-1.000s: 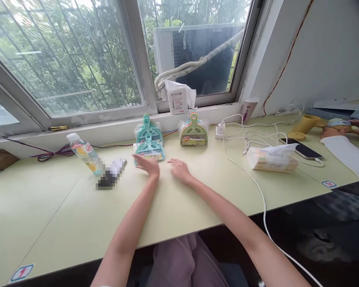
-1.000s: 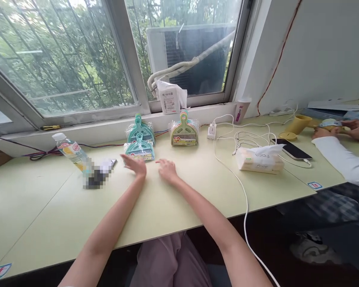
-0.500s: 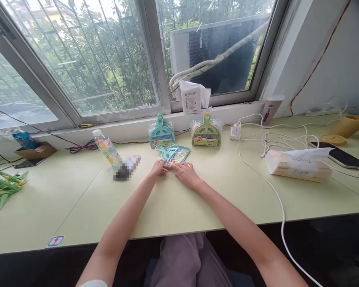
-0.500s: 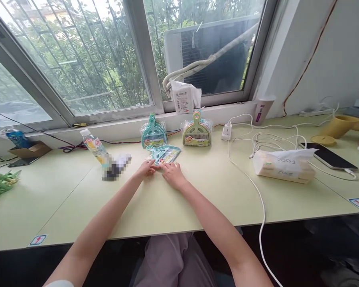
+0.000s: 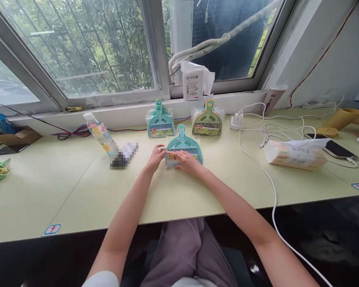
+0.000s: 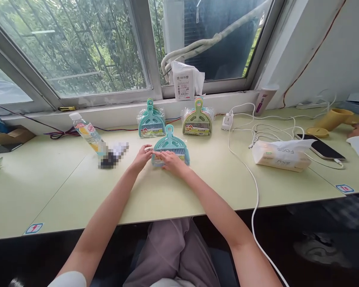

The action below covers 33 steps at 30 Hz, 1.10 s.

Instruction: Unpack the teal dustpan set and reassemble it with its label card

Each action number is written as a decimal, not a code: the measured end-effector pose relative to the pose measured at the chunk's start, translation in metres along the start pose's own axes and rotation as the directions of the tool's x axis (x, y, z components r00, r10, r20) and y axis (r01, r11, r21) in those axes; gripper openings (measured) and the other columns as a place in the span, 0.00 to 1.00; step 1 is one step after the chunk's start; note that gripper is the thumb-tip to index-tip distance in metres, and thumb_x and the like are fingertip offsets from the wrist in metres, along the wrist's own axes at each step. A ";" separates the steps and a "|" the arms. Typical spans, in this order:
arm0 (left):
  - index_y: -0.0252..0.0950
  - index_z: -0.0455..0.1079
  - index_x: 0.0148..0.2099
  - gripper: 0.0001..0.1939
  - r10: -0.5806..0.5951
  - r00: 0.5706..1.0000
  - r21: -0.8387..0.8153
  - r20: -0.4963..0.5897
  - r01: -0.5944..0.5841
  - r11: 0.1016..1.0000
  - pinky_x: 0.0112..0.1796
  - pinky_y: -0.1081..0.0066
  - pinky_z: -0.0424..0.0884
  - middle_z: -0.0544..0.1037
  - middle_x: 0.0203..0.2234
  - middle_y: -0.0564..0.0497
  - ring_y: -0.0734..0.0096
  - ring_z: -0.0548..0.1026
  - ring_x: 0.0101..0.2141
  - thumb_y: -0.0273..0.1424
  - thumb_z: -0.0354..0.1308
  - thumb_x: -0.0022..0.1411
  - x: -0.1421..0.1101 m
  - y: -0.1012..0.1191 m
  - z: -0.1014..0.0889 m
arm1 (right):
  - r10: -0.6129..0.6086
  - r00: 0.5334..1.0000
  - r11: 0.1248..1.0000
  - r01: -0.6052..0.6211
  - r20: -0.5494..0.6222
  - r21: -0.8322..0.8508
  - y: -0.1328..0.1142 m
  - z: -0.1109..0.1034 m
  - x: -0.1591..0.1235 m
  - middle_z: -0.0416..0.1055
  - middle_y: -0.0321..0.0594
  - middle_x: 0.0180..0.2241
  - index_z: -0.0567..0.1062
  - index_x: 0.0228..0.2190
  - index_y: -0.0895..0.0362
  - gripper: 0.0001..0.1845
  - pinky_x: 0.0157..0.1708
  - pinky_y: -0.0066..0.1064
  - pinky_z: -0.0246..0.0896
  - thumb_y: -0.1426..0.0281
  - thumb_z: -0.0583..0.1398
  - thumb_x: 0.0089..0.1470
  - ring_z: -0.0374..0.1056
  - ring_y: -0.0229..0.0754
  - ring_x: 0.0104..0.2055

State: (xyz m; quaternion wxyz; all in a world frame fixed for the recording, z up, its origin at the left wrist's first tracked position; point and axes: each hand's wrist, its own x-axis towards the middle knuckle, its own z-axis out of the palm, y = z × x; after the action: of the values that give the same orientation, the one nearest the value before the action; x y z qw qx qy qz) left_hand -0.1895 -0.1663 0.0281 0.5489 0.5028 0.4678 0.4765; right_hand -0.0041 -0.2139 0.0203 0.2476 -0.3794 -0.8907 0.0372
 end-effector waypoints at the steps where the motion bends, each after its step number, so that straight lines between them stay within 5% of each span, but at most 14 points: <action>1: 0.35 0.59 0.54 0.28 -0.004 1.000 -0.058 0.029 0.006 0.998 0.41 0.68 0.70 0.77 0.34 0.50 0.71 0.76 0.34 0.26 0.61 0.50 -0.001 0.002 -0.002 | -0.004 1.000 1.000 0.004 0.012 -0.021 0.000 -0.001 0.000 0.71 0.43 0.50 0.60 0.60 0.52 0.33 0.51 0.39 0.58 0.77 0.59 0.55 0.64 0.48 0.51; 5: 0.32 0.64 0.55 0.27 -0.048 0.968 -0.104 0.247 0.075 0.992 0.41 0.67 0.70 0.79 0.37 0.45 0.65 0.77 0.39 0.25 0.59 0.50 0.000 0.003 -0.015 | -0.039 0.997 0.994 0.045 0.065 -0.099 0.000 0.002 -0.001 0.73 0.46 0.43 0.74 0.47 0.55 0.16 0.47 0.38 0.57 0.77 0.55 0.59 0.66 0.47 0.47; 9: 0.29 0.72 0.48 0.17 -0.230 0.879 -0.057 0.418 0.278 0.959 0.40 0.63 0.72 0.80 0.36 0.41 0.58 0.78 0.38 0.32 0.51 0.59 0.004 -0.003 -0.023 | -0.100 0.993 0.984 0.107 0.060 -0.141 -0.002 0.007 -0.002 0.73 0.46 0.41 0.75 0.45 0.57 0.15 0.47 0.38 0.56 0.76 0.53 0.61 0.67 0.47 0.46; 12: 0.28 0.71 0.48 0.18 -0.259 0.907 -0.127 0.331 0.314 0.941 0.41 0.63 0.73 0.80 0.36 0.41 0.59 0.78 0.38 0.35 0.49 0.63 0.010 -0.009 -0.020 | -0.106 0.994 0.983 0.108 0.023 -0.151 -0.002 0.008 -0.003 0.73 0.47 0.41 0.76 0.45 0.57 0.17 0.48 0.38 0.57 0.76 0.50 0.63 0.66 0.46 0.47; 17: 0.30 0.68 0.53 0.21 -0.128 0.979 -0.315 0.157 0.173 0.933 0.46 0.63 0.73 0.80 0.41 0.42 0.58 0.77 0.44 0.38 0.50 0.64 0.015 -0.010 -0.016 | -0.001 0.996 0.999 -0.003 -0.088 -0.048 0.004 0.002 -0.006 0.73 0.45 0.41 0.77 0.43 0.53 0.19 0.47 0.37 0.61 0.71 0.48 0.65 0.66 0.45 0.45; 25: 0.29 0.67 0.54 0.22 -0.069 0.986 -0.392 0.151 0.124 0.911 0.46 0.61 0.73 0.79 0.43 0.43 0.59 0.77 0.45 0.33 0.54 0.59 0.008 -0.007 -0.014 | 0.214 0.967 0.961 -0.184 -0.139 0.205 0.007 0.006 -0.003 0.72 0.46 0.47 0.75 0.45 0.55 0.21 0.53 0.40 0.60 0.59 0.47 0.65 0.66 0.48 0.51; 28: 0.29 0.68 0.53 0.22 -0.040 0.992 -0.391 0.117 0.083 0.917 0.45 0.63 0.73 0.79 0.43 0.43 0.60 0.77 0.44 0.34 0.54 0.58 0.009 -0.007 -0.014 | 0.341 0.927 0.863 -0.244 -0.153 0.442 0.007 0.016 0.001 0.72 0.45 0.47 0.74 0.46 0.55 0.22 0.54 0.40 0.61 0.57 0.49 0.64 0.67 0.47 0.52; 33: 0.30 0.68 0.52 0.22 -0.026 0.986 -0.374 0.165 0.087 0.923 0.46 0.62 0.72 0.79 0.44 0.43 0.61 0.77 0.45 0.30 0.55 0.54 0.008 -0.006 -0.013 | 0.651 0.758 0.453 -0.342 -0.043 0.824 0.010 0.026 0.005 0.75 0.44 0.42 0.70 0.49 0.56 0.24 0.42 0.37 0.69 0.54 0.54 0.58 0.71 0.43 0.43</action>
State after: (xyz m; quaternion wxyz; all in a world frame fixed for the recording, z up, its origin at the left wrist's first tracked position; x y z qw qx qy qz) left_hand -0.2010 -0.1573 0.0207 0.6845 0.4095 0.3362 0.5008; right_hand -0.0123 -0.1999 -0.0027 0.5184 -0.4814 -0.5686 0.4198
